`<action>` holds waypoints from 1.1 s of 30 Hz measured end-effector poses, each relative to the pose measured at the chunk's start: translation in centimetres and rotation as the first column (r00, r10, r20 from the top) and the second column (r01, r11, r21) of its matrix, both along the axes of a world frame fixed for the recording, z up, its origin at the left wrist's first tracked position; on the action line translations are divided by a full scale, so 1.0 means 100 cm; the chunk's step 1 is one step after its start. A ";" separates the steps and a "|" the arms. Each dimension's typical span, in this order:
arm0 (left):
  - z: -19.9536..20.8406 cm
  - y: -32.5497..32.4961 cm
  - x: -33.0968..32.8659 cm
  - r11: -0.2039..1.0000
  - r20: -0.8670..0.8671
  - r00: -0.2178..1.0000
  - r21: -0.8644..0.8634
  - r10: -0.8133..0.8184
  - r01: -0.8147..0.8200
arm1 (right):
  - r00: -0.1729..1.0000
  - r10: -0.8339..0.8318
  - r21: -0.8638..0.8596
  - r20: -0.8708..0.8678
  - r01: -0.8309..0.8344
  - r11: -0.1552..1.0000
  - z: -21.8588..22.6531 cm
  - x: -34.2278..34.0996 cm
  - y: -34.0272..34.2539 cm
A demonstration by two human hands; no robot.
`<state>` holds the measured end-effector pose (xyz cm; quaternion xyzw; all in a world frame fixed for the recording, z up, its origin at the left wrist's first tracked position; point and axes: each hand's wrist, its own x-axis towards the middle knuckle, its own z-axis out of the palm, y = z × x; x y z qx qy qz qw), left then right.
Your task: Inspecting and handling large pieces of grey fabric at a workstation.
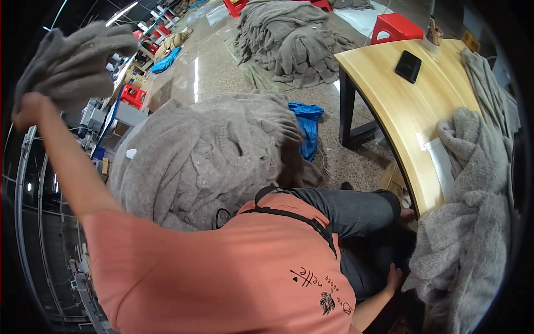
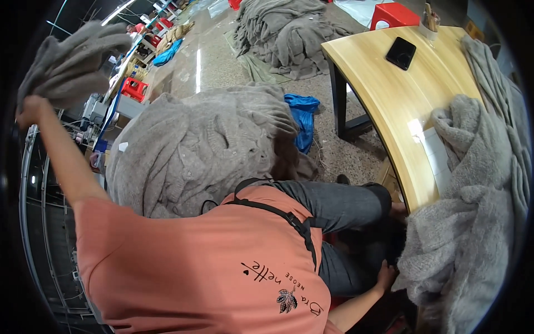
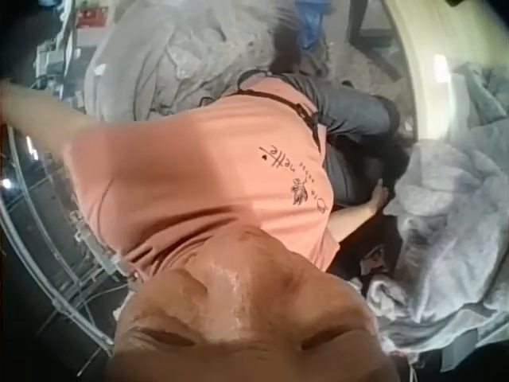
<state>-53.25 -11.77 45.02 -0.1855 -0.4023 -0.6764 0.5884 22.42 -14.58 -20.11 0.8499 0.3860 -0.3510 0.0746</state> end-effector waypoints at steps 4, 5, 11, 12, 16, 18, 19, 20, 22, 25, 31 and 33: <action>-0.103 0.019 0.014 0.776 -0.320 0.887 -0.441 0.332 -0.450 | 0.998 -0.059 0.045 -0.003 0.059 0.997 0.007 -0.004 -0.011; -0.123 0.019 0.025 0.592 -0.368 0.794 -0.530 0.484 -0.607 | 0.996 -0.084 0.049 -0.010 0.084 0.995 0.009 -0.005 -0.013; -0.195 0.047 0.090 0.023 -0.336 0.933 -0.940 0.130 -0.341 | 0.993 -0.118 0.047 0.013 0.118 0.992 0.019 -0.012 -0.006; -0.203 0.058 0.086 -0.007 -0.221 0.966 -0.975 0.138 -0.222 | 0.995 -0.097 0.048 0.012 0.096 0.994 0.018 -0.012 -0.006; -0.239 0.111 0.015 -0.445 -0.248 0.899 -0.893 0.362 -0.067 | 0.984 -0.176 0.108 0.009 0.174 0.979 0.004 -0.006 -0.016; -0.288 0.097 -0.025 -0.821 -0.138 0.925 -0.520 0.355 0.238 | 0.986 -0.165 0.150 0.021 0.160 0.976 -0.004 -0.003 -0.024; -0.319 0.082 -0.042 -0.890 -0.095 0.950 -0.388 0.297 0.239 | 0.981 -0.194 0.209 0.020 0.186 0.960 -0.006 -0.003 -0.028; -0.348 0.069 -0.059 -0.936 -0.085 0.944 -0.191 0.317 0.297 | 0.974 -0.224 0.265 0.022 0.210 0.941 -0.007 -0.003 -0.029; -0.402 0.043 -0.086 -0.805 -0.169 0.871 -0.493 0.462 0.331 | 0.971 -0.233 0.224 0.046 0.218 0.950 -0.005 -0.003 -0.027; -0.400 0.035 -0.128 -0.499 -0.155 0.795 -0.842 0.587 0.204 | 0.984 -0.162 0.109 0.075 0.153 0.982 0.002 -0.004 -0.017; -0.137 -0.095 -0.188 -0.191 -0.192 0.369 -0.981 0.909 -0.041 | 0.988 -0.107 0.024 0.110 0.105 0.994 0.011 -0.013 -0.008; -0.081 -0.157 -0.192 -0.118 -0.140 0.271 -0.988 0.952 -0.096 | 0.987 -0.127 0.016 0.101 0.126 0.992 0.013 -0.015 -0.010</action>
